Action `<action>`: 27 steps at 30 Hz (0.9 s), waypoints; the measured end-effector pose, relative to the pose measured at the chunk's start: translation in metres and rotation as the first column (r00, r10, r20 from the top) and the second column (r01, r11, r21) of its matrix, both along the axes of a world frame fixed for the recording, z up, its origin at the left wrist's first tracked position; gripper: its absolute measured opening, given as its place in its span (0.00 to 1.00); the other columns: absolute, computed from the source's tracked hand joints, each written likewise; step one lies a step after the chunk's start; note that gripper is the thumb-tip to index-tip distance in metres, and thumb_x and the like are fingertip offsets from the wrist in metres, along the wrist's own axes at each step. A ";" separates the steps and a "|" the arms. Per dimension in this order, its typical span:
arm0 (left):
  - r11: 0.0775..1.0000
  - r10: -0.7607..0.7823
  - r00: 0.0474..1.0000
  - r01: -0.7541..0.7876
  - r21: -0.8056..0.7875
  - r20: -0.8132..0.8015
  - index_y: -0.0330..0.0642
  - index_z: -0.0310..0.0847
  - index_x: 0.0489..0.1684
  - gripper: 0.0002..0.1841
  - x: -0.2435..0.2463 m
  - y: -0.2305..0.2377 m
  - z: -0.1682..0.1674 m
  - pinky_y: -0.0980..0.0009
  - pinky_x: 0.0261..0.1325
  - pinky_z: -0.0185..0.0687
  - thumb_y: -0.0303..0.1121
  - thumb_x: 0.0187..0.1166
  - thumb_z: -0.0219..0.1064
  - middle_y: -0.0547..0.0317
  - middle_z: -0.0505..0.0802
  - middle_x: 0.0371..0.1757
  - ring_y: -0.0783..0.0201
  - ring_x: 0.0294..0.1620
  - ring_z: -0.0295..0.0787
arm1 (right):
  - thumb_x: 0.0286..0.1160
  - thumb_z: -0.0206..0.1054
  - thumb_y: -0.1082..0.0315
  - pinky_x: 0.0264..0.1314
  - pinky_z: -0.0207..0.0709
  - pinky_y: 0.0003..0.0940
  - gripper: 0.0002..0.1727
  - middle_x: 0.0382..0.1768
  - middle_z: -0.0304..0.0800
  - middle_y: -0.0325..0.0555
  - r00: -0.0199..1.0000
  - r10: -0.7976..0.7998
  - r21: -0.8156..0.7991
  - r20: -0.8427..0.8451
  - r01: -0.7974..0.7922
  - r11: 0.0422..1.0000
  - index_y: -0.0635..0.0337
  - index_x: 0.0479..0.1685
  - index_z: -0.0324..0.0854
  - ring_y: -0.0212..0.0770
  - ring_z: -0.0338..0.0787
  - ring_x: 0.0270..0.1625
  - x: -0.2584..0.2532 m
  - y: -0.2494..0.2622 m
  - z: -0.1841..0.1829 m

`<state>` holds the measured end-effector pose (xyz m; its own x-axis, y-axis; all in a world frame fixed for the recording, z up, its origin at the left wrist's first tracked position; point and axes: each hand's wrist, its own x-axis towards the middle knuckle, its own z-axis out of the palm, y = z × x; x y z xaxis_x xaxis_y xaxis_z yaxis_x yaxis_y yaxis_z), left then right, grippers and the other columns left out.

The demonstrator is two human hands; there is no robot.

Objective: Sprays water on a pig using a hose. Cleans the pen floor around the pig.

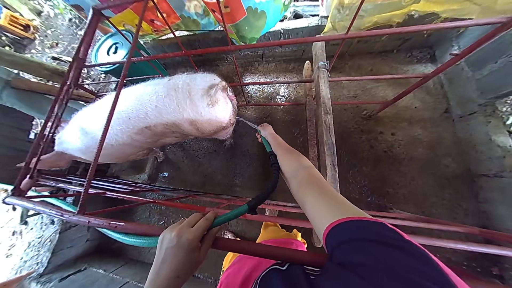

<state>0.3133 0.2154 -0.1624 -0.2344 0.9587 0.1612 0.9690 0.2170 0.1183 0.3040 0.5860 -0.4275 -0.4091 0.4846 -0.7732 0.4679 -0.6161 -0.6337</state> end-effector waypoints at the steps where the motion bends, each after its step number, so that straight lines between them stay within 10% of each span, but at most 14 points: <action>1: 1.000 0.000 1.000 0.000 0.000 -0.001 0.48 0.97 0.42 0.22 0.000 0.000 0.000 0.63 0.20 0.80 0.48 0.79 0.56 0.57 0.93 0.26 0.58 0.21 0.90 | 0.95 0.49 0.63 0.19 0.73 0.26 0.16 0.29 0.78 0.43 1.000 0.005 -0.001 0.002 -0.005 1.000 0.56 0.73 0.68 0.33 0.76 0.18 0.000 0.000 0.001; 27: 1.000 0.002 1.000 -0.002 0.007 0.005 0.48 0.97 0.42 0.21 -0.001 -0.001 -0.001 0.63 0.20 0.80 0.48 0.78 0.56 0.57 0.93 0.25 0.58 0.21 0.90 | 0.95 0.51 0.63 0.17 0.71 0.26 0.15 0.26 0.77 0.43 0.998 0.036 0.001 -0.043 -0.036 0.999 0.56 0.72 0.68 0.33 0.75 0.16 -0.010 0.005 0.010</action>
